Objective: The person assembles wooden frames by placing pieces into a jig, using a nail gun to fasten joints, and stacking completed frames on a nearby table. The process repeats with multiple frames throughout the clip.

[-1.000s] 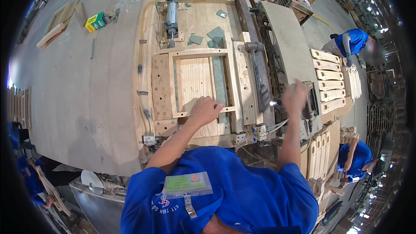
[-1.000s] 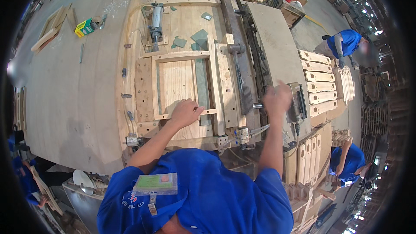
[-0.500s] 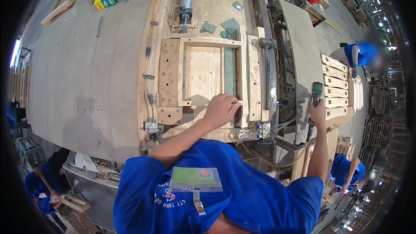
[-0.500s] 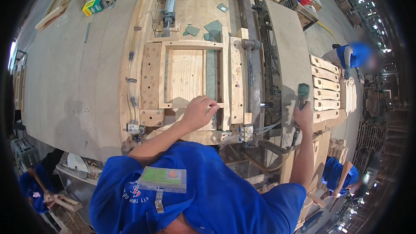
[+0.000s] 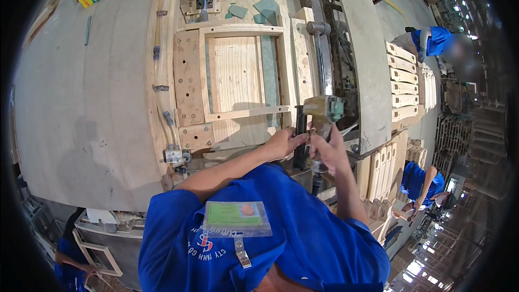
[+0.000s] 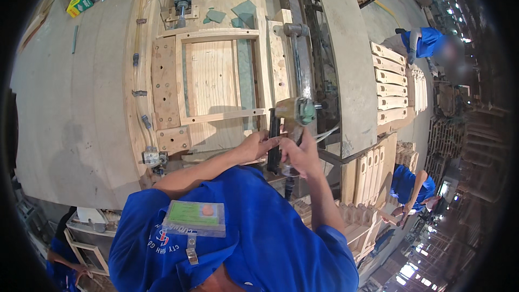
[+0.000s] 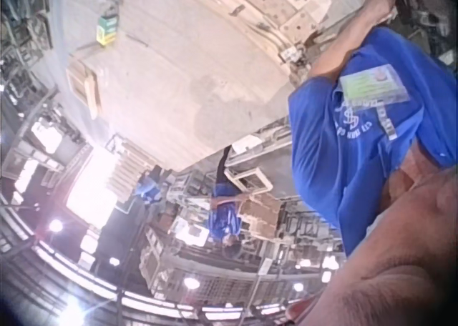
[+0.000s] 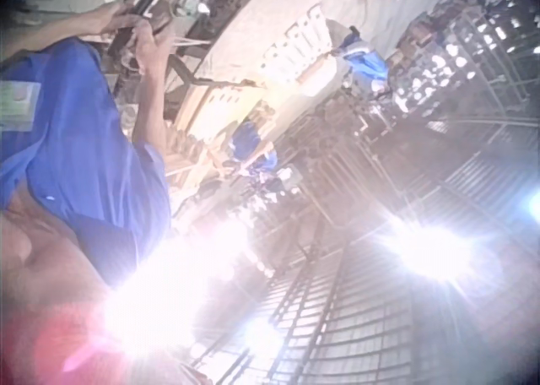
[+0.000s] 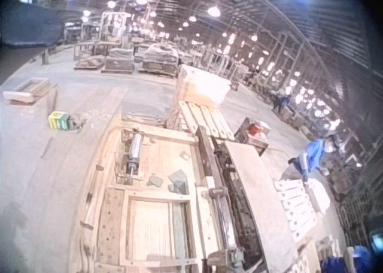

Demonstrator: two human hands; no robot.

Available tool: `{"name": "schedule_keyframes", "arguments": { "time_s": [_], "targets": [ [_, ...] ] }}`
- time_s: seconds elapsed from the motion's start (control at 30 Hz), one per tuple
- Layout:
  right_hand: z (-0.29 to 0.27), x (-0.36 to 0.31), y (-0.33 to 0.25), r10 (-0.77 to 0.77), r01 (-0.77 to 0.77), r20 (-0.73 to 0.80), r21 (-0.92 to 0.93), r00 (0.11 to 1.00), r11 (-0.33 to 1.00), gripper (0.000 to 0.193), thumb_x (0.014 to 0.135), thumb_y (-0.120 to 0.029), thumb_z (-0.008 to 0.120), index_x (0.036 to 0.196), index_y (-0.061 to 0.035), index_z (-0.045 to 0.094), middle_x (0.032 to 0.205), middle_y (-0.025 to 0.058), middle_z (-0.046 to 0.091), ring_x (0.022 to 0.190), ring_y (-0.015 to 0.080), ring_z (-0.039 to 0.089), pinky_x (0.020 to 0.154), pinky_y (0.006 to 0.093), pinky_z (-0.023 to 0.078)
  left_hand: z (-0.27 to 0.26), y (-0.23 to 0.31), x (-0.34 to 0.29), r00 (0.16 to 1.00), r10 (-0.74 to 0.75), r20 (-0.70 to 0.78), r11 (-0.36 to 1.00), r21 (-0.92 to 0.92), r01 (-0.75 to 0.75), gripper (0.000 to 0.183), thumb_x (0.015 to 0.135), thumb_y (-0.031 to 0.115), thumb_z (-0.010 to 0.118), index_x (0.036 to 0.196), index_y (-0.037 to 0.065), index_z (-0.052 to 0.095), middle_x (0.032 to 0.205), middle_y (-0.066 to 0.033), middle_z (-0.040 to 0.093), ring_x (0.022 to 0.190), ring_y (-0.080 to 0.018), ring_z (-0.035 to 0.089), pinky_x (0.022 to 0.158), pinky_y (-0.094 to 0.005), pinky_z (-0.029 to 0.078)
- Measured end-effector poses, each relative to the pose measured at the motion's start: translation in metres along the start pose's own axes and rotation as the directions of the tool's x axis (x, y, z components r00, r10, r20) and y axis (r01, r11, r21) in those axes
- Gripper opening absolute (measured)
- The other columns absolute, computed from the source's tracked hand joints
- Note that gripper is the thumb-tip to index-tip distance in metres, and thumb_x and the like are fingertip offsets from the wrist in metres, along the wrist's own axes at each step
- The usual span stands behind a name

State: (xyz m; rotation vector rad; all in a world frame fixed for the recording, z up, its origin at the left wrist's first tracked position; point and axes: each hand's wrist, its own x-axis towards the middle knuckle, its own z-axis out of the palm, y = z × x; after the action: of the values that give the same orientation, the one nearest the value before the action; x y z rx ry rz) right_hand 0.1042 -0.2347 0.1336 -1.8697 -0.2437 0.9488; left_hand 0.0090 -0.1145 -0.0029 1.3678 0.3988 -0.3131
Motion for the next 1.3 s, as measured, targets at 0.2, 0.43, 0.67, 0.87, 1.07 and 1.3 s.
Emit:
{"name": "schedule_keyframes", "arguments": {
  "time_s": [0.2, 0.43, 0.67, 0.87, 1.07, 1.3],
  "targets": [
    [0.011, 0.007, 0.007, 0.009, -0.004, 0.033, -0.174, 0.999, 0.985, 0.034, 0.099, -0.005, 0.064, 0.132, 0.0009, 0.055, 0.079, 0.0049, 0.063, 0.059, 0.0108, 0.06, 0.054, 0.0291, 0.05, -0.003, -0.006, -0.001, 1.0, 0.014, -0.023, 0.998, -0.06, -0.015, 0.048, 0.109, 0.045, 0.062, 0.123, -0.001, 0.071, 0.088, -0.0125, 0.075, 0.076, -0.0191, 0.072, 0.073, -0.0372, 0.059],
    [0.013, 0.013, 0.016, 0.03, -0.013, 0.087, -0.192, 0.996, 0.981, 0.031, 0.103, -0.008, 0.063, 0.132, -0.0015, 0.055, 0.078, 0.0051, 0.063, 0.06, 0.0108, 0.061, 0.054, 0.0292, 0.05, -0.004, -0.002, -0.001, 0.994, -0.105, -0.01, 0.987, -0.126, 0.103, 0.048, 0.109, 0.041, 0.062, 0.112, -0.006, 0.072, 0.088, -0.0144, 0.075, 0.076, -0.0209, 0.074, 0.072, -0.0374, 0.059],
    [0.008, 0.015, 0.008, 0.085, -0.062, 0.086, -0.242, 0.993, 0.968, 0.028, 0.103, -0.009, 0.064, 0.128, -0.0016, 0.055, 0.079, 0.0049, 0.063, 0.062, 0.0108, 0.062, 0.055, 0.0285, 0.051, -0.002, 0.003, -0.004, 0.996, -0.091, -0.008, 0.976, -0.198, 0.087, 0.051, 0.107, 0.043, 0.065, 0.107, -0.007, 0.072, 0.084, -0.014, 0.074, 0.072, -0.0212, 0.073, 0.067, -0.0381, 0.057],
    [0.002, 0.027, -0.033, 0.032, -0.023, 0.065, -0.14, 0.997, 0.99, 0.035, 0.099, -0.004, 0.064, 0.133, 0.0019, 0.056, 0.084, 0.0079, 0.068, 0.069, 0.0128, 0.066, 0.059, 0.029, 0.053, -0.007, 0.026, 0.01, 0.983, 0.041, -0.176, 0.998, 0.056, -0.032, 0.055, 0.103, 0.045, 0.068, 0.099, -0.01, 0.071, 0.085, -0.0256, 0.074, 0.083, -0.0393, 0.075, 0.076, -0.0479, 0.056],
    [0.002, 0.112, -0.07, -0.127, 0.138, 0.097, -0.115, 0.987, 0.984, 0.031, 0.104, -0.015, 0.065, 0.129, 0.0022, 0.061, 0.095, 0.0074, 0.069, 0.065, 0.0109, 0.061, 0.059, 0.0291, 0.052, -0.051, 0.074, 0.054, 0.89, 0.048, -0.454, 0.999, 0.005, -0.052, 0.048, 0.101, 0.045, 0.069, 0.097, -0.003, 0.07, 0.084, -0.0246, 0.074, 0.085, -0.0448, 0.074, 0.076, -0.0518, 0.055],
    [0.036, 0.211, -0.096, -0.133, 0.133, 0.026, -0.011, 0.991, 0.991, 0.055, 0.114, -0.053, 0.051, 0.121, -0.0016, 0.066, 0.081, 0.0032, 0.062, 0.058, 0.0109, 0.056, 0.053, 0.0299, 0.051, -0.12, 0.092, 0.116, 0.787, 0.07, -0.613, 0.998, 0.036, -0.06, 0.047, 0.102, 0.045, 0.065, 0.101, -0.001, 0.075, 0.091, -0.0268, 0.076, 0.092, -0.0456, 0.075, 0.083, -0.053, 0.056]
  ]
}}
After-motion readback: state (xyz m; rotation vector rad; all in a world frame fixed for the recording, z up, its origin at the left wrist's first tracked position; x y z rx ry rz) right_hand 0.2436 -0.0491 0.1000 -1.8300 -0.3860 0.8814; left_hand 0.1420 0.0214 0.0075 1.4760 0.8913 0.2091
